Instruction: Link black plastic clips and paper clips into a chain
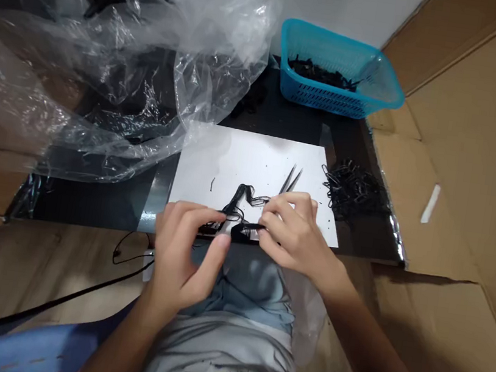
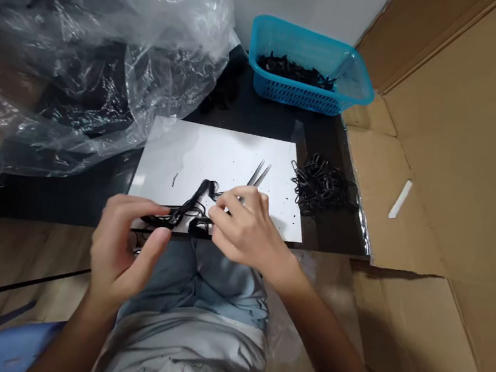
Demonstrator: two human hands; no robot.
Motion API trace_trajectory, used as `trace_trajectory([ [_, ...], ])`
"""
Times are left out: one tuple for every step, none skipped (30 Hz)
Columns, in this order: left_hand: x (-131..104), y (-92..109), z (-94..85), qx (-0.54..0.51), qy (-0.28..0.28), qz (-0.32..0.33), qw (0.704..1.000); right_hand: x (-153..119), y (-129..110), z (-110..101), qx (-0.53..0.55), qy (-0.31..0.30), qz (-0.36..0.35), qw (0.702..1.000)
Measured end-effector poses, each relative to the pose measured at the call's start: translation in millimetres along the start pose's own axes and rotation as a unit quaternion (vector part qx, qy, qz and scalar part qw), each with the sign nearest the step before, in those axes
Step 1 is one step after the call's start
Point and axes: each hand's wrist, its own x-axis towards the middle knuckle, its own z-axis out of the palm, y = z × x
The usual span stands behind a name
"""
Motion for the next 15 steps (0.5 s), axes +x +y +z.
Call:
trace_trajectory([
  [5, 1, -0.1, 0.024, -0.040, 0.005, 0.999, 2, -2, -2, 0.005, 0.029, -0.012, 0.999],
  [10, 3, 0.1, 0.036, -0.082, 0.007, 0.996, 5, -4, -4, 0.007, 0.056, -0.022, 0.998],
  [15, 4, 0.6, 0.031, -0.118, 0.007, 0.993, 7, -5, -6, 0.009, 0.079, -0.031, 0.996],
  [18, 6, 1.4, 0.014, -0.142, 0.005, 0.990, 10, -7, -7, 0.011, 0.101, -0.040, 0.994],
  [21, 7, 2.2, -0.010, -0.152, 0.002, 0.988, 12, -8, -8, 0.017, 0.118, -0.046, 0.992],
  [23, 8, 3.0, -0.037, -0.148, -0.002, 0.988, 14, -9, -9, 0.030, 0.131, -0.048, 0.990],
  [23, 8, 3.5, -0.067, -0.133, -0.006, 0.989, 16, -9, -9, 0.052, 0.139, -0.043, 0.988],
  [23, 8, 3.7, -0.097, -0.114, -0.011, 0.989, 18, -9, -10, 0.085, 0.143, -0.034, 0.986],
  [22, 8, 3.4, -0.127, -0.097, -0.018, 0.987, 19, -8, -9, 0.123, 0.143, -0.021, 0.982],
  [21, 7, 2.6, -0.155, -0.086, -0.026, 0.984, 20, -8, -9, 0.164, 0.142, -0.009, 0.976],
  [20, 6, 1.4, -0.183, -0.080, -0.034, 0.979, 21, -7, -8, 0.205, 0.138, 0.002, 0.969],
  [18, 5, -0.1, -0.206, -0.078, -0.042, 0.975, 22, -6, -6, 0.246, 0.132, 0.010, 0.960],
  [17, 4, -1.9, -0.224, -0.079, -0.051, 0.970, 21, -5, -5, 0.289, 0.122, 0.017, 0.949],
  [16, 3, -3.7, -0.239, -0.083, -0.060, 0.966, 21, -5, -3, 0.337, 0.108, 0.025, 0.935],
  [15, 1, -5.4, -0.249, -0.085, -0.070, 0.962, 21, -5, -1, 0.390, 0.092, 0.039, 0.915],
])
